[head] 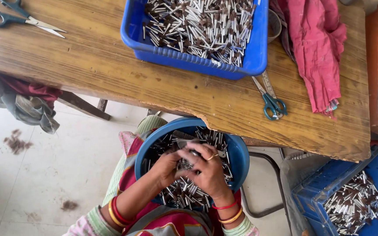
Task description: The person sits at a wooden table and sorts small, cylindrical metal parts from a blue bowl into a blue rectangular tray. They pick up handfuls of the parts, separate them, and place the sorted pieces into the tray on the table.
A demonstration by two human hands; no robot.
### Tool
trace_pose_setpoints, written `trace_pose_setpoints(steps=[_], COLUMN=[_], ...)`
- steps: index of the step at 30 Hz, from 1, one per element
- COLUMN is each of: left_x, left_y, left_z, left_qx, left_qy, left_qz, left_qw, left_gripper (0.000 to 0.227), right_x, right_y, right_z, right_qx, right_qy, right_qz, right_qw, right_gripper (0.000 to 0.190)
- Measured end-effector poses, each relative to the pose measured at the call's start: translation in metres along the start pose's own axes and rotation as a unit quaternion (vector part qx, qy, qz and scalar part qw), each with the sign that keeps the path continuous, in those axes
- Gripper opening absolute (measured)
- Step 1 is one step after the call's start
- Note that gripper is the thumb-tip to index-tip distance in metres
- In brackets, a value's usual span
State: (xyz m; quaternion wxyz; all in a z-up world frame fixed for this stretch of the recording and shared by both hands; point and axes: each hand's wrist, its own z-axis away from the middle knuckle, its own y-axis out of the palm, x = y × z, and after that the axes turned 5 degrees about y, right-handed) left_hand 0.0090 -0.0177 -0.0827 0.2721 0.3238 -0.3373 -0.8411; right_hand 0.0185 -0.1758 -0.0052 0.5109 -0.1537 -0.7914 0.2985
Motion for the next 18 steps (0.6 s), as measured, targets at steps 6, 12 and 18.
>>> trace_pose_setpoints(steps=[6,12,18], left_x=[0.018,0.002,0.007], left_y=[-0.014,0.002,0.003], left_z=[-0.008,0.007,0.008], left_qx=[0.038,0.081,0.109], left_qy=[0.053,0.048,0.184], left_qz=[-0.092,-0.068,-0.230], left_qw=[0.994,0.993,0.949], left_gripper=[0.043,0.052,0.081], right_x=[-0.006,-0.008,0.003], right_y=[-0.002,-0.004,-0.013], right_z=[-0.001,-0.006,-0.009], right_qx=[0.109,0.159,0.184], right_qy=[-0.077,-0.073,0.040], right_qz=[0.042,-0.018,-0.133], right_qw=[0.990,0.984,0.973], right_gripper=[0.098,0.092,0.069])
